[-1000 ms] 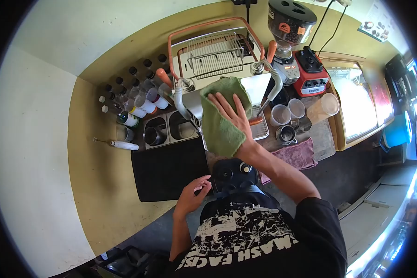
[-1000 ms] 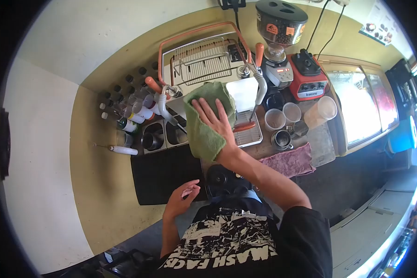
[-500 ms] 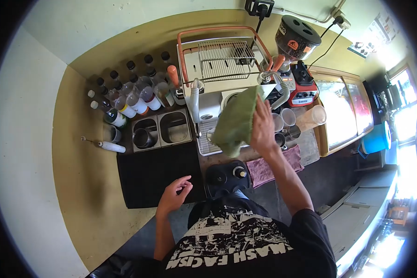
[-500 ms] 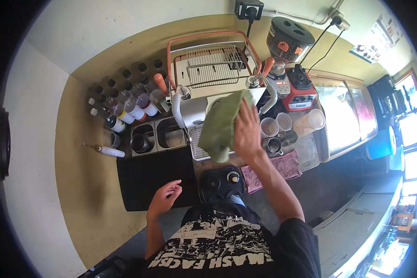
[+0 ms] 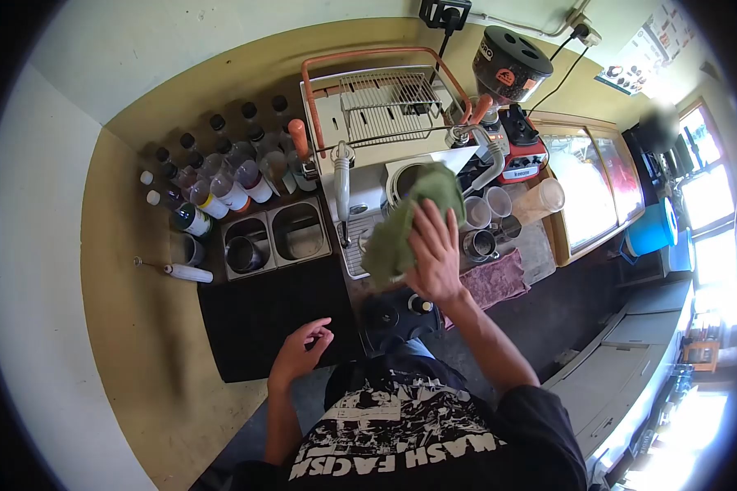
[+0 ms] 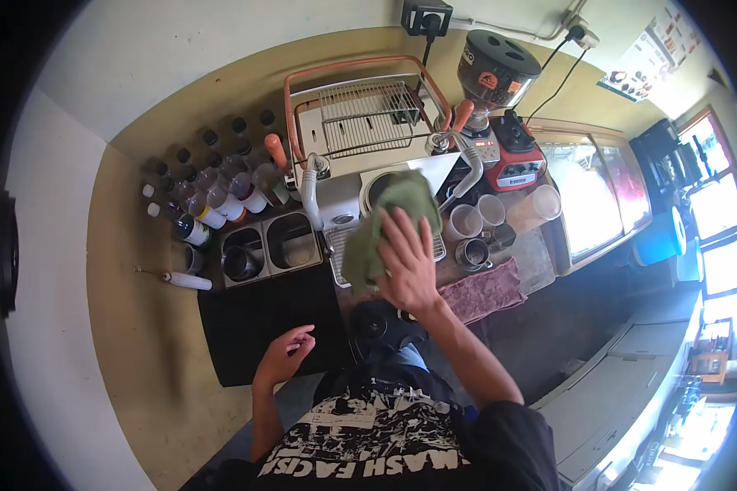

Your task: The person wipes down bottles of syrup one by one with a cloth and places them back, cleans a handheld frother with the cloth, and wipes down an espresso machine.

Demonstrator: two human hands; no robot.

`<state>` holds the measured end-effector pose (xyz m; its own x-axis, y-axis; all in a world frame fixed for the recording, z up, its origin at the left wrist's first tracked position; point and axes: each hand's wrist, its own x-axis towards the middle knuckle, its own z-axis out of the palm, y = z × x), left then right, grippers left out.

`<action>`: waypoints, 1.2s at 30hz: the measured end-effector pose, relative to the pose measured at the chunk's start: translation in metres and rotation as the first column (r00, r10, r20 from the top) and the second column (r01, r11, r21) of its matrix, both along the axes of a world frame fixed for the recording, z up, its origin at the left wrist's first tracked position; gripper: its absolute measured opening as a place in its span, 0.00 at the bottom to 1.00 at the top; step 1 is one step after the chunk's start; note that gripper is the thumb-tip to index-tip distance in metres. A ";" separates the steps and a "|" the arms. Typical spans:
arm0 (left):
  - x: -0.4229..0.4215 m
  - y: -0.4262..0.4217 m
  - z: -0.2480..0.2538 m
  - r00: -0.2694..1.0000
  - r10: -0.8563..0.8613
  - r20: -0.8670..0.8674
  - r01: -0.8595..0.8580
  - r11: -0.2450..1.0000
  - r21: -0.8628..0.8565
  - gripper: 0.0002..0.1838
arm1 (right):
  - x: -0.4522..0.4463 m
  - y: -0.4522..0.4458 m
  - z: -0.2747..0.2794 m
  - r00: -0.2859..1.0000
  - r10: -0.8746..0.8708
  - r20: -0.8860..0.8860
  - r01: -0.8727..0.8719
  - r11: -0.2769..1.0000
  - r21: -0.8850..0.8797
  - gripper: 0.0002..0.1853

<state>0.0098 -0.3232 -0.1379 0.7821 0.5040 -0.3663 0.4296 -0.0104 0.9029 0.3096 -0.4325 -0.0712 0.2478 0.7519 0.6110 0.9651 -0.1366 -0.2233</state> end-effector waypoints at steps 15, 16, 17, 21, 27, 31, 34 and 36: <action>-0.014 0.011 0.003 0.999 -0.020 -0.029 0.020 1.000 -0.007 0.20 | 0.010 0.038 -0.053 0.685 -0.041 -0.727 0.544 0.692 0.474 0.20; -0.017 0.010 0.000 1.000 0.001 -0.029 -0.002 1.000 -0.013 0.20 | 0.004 0.033 -0.066 0.497 0.088 -0.863 0.644 0.629 0.435 0.20; -0.021 0.009 -0.003 0.999 0.026 -0.031 -0.026 0.999 -0.022 0.20 | 0.000 0.031 -0.073 0.281 0.228 -0.932 0.729 0.581 0.362 0.21; -0.030 0.013 -0.013 0.997 0.044 -0.057 -0.043 0.999 0.016 0.20 | 0.016 0.003 -0.020 0.173 0.513 -0.841 0.600 0.623 0.503 0.21; -0.026 0.020 -0.017 1.000 0.026 -0.018 -0.024 0.995 0.094 0.20 | 0.068 0.064 0.085 0.872 -0.305 -0.382 0.361 0.929 0.083 0.16; -0.020 0.024 -0.015 0.999 0.035 0.021 -0.037 0.994 0.102 0.19 | 0.072 0.125 0.052 0.958 -0.244 -0.148 0.171 0.906 -0.388 0.13; -0.020 0.027 -0.011 0.992 0.081 0.100 -0.088 0.994 0.072 0.16 | 0.051 0.128 0.053 0.994 0.038 -0.103 -0.063 0.966 -0.253 0.13; -0.018 0.032 0.007 0.981 0.106 0.164 -0.118 0.991 0.064 0.15 | 0.053 0.120 0.061 0.989 0.011 -0.148 -0.052 0.960 -0.274 0.13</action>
